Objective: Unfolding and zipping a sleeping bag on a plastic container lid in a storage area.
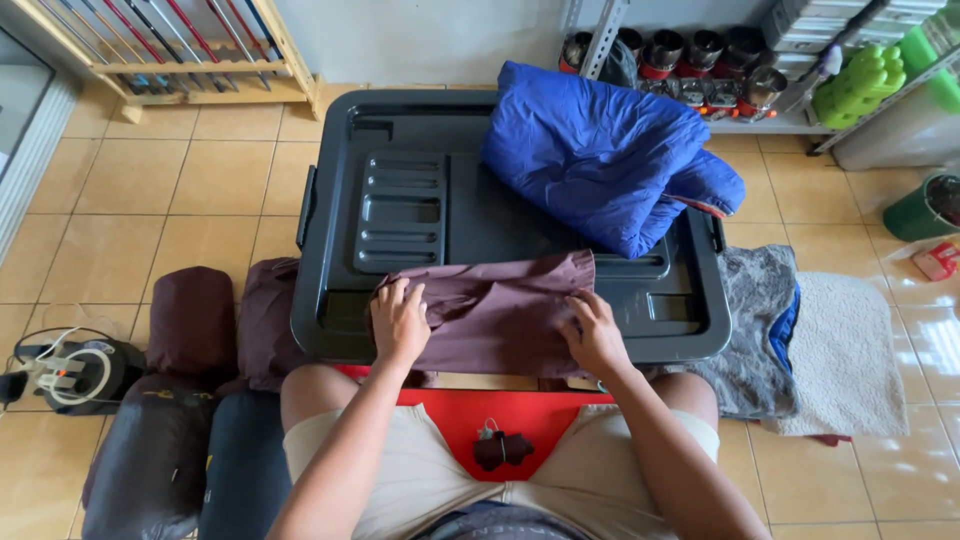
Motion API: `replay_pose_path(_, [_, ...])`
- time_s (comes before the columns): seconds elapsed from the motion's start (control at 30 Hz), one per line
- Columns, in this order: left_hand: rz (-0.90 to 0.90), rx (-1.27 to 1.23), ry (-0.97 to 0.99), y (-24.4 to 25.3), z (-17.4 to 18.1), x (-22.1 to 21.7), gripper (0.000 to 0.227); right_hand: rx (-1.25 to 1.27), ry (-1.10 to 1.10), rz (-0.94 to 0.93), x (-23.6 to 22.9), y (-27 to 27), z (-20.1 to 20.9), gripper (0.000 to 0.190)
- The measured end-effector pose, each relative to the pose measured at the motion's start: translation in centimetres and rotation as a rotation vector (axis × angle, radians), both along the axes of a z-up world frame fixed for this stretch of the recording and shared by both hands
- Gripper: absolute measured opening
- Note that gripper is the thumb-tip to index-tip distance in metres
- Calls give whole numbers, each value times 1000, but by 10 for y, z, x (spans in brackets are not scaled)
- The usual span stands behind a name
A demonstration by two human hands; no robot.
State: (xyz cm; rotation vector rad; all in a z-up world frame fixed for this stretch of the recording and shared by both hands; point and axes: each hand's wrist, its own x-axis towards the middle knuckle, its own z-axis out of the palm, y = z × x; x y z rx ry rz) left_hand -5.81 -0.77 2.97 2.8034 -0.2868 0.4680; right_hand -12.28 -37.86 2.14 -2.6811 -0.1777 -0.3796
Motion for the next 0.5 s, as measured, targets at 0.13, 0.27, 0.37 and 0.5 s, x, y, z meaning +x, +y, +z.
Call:
replay_pose_path(0.13, [6,16,20,7,-16,21,35,-25,-192,15,11,11,13,35])
replay_pose_path(0.27, [-41,-4,82,8,-39,48,13,-213,-84,69,1,26,7,45])
replay_pose_path(0.37, [30,-144,126,18,-9,57,12,-306,213,16,-3,26,22,50])
replay_pose_path(0.5, [355,-364,193,44,10,65,14,-333,425,1,-9,23,34,57])
